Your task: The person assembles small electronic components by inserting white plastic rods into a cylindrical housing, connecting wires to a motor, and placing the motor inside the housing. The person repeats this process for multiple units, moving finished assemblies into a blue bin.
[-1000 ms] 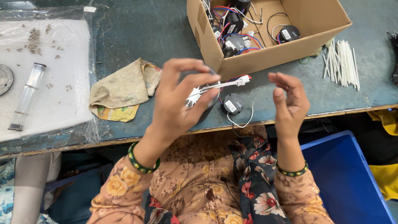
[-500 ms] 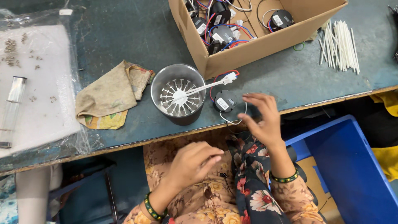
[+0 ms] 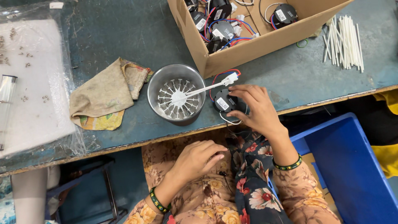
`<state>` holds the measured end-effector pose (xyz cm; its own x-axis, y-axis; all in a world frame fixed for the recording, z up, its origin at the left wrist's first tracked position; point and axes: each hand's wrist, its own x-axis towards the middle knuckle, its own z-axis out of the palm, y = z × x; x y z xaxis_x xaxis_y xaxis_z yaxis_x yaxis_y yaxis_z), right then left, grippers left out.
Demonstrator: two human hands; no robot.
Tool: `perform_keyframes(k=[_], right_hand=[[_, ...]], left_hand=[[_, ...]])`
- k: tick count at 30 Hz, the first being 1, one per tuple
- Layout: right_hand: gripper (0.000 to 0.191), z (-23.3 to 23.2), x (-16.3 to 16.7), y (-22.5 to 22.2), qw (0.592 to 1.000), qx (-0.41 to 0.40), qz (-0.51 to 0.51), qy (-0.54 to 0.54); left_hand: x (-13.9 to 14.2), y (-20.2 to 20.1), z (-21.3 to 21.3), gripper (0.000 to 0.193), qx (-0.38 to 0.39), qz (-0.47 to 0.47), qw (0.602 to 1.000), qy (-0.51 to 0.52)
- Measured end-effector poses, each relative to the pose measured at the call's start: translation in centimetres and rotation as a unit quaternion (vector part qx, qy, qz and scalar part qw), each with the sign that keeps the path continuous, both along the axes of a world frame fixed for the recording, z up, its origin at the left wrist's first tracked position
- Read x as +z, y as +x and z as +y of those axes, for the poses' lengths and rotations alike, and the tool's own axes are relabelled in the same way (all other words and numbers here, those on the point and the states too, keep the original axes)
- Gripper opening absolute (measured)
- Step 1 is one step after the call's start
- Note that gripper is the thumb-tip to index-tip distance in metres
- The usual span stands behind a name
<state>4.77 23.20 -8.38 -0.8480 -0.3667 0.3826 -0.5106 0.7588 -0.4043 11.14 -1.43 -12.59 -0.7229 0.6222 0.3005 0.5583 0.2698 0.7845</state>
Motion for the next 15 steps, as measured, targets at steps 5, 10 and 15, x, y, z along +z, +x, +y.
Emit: perform_keyframes(k=[5, 10, 15], right_hand=[[0.051, 0.0, -0.1, -0.1, 1.0, 0.003, 0.006, -0.013], [0.048, -0.2, -0.2, 0.0, 1.0, -0.005, -0.002, -0.02], [0.046, -0.3, 0.1, 0.0, 0.999, -0.008, -0.017, -0.027]], left_hand=[[0.0, -0.3, -0.6, 0.019, 0.007, -0.005, 1.0, -0.002], [0.2, -0.2, -1.2, 0.019, 0.019, -0.022, 1.0, -0.005], [0.0, -0.2, -1.4, 0.019, 0.015, -0.021, 1.0, -0.007]])
